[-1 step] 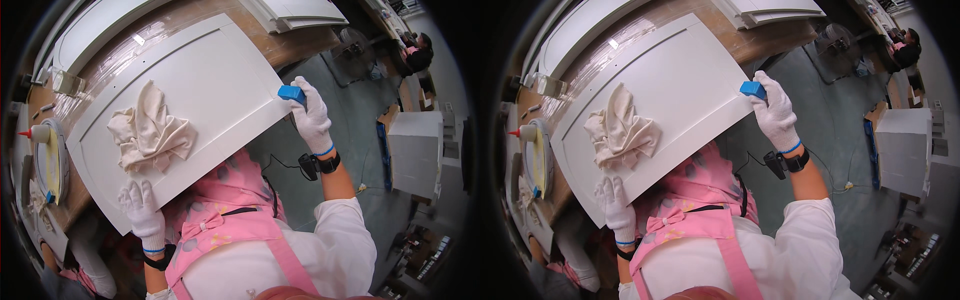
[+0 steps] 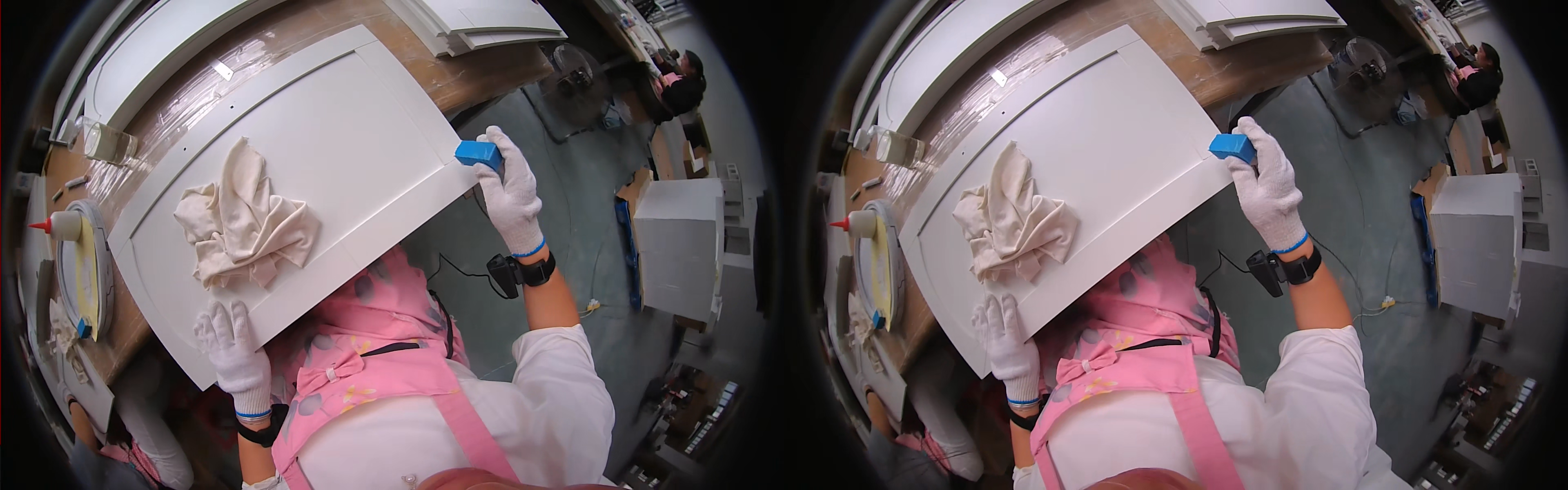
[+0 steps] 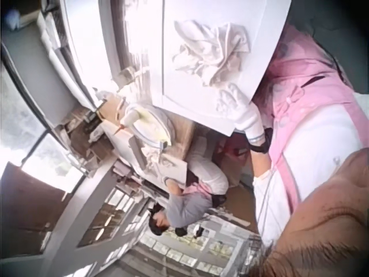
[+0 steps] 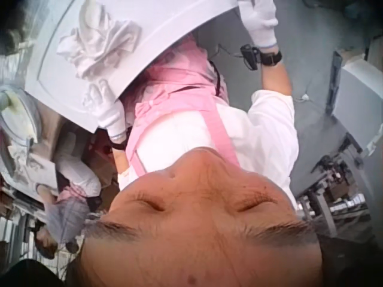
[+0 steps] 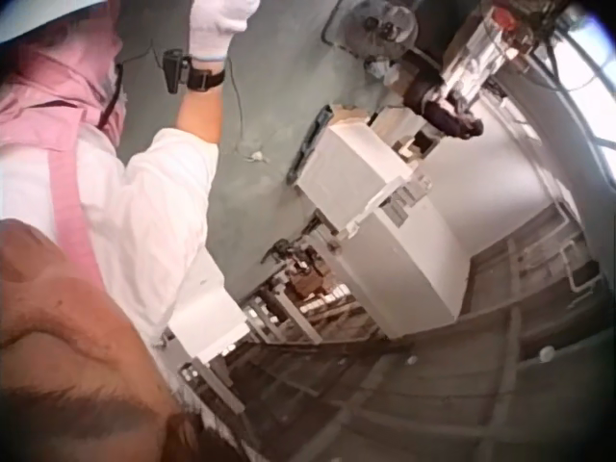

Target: Cleaning and finishing white cabinet doors using a cloth and a sanding block to smooth edges.

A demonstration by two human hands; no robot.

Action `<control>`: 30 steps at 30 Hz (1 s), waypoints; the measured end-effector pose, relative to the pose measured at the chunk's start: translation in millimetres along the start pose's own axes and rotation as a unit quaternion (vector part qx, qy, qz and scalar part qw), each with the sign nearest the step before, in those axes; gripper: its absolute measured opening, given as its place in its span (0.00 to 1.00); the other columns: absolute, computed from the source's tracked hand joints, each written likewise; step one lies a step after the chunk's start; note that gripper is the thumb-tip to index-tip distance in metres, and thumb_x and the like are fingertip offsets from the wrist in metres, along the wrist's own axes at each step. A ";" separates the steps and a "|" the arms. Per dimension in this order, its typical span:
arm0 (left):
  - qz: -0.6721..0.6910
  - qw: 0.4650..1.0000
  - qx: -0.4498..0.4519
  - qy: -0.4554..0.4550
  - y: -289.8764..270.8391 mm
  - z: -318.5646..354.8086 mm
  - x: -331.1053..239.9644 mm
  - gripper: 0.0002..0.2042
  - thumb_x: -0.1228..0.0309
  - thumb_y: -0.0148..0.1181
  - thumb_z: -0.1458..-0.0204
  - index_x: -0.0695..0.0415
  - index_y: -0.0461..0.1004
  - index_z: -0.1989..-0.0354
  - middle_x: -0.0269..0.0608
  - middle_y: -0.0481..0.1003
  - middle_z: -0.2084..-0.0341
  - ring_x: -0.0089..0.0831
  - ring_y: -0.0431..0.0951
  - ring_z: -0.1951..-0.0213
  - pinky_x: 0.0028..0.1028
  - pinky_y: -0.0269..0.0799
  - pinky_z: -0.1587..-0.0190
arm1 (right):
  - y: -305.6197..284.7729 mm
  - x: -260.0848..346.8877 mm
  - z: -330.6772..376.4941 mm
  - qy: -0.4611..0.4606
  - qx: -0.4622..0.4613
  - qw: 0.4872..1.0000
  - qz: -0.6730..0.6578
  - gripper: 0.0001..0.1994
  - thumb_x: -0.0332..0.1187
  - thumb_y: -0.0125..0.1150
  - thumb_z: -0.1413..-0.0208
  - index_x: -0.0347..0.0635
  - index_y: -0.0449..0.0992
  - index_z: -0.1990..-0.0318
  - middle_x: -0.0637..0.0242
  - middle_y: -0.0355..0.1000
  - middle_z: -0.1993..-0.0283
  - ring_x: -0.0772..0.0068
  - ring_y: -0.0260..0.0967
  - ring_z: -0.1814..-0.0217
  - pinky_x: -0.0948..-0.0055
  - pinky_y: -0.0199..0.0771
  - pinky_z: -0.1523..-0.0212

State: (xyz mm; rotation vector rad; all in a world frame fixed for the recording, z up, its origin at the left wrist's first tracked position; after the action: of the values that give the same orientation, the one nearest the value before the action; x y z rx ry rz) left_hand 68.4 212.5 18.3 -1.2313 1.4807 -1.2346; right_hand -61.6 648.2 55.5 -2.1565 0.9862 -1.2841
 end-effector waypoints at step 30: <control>-0.021 0.997 0.041 0.058 8.6 -9.6 4.8 0.22 0.74 0.53 0.45 0.68 0.65 0.42 0.66 0.63 0.41 0.66 0.64 0.39 0.62 0.58 0.37 | 1.6 -27.3 3.3 -0.006 0.090 0.996 -0.008 0.29 0.23 0.67 0.54 0.38 0.70 0.41 0.54 0.70 0.41 0.51 0.69 0.41 0.59 0.69 0.40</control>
State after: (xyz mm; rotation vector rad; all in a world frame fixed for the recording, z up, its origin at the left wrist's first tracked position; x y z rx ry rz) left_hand 56.8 209.7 11.4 -1.1588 1.4779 -1.4017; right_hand -67.8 668.0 37.4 -2.0357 0.8173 -1.3124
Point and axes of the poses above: each hand's wrist, its own z-axis away from the middle knuckle, its own y-axis out of the palm, x = y × z, the point moved 3 cm from there along -z, towards the middle knuckle
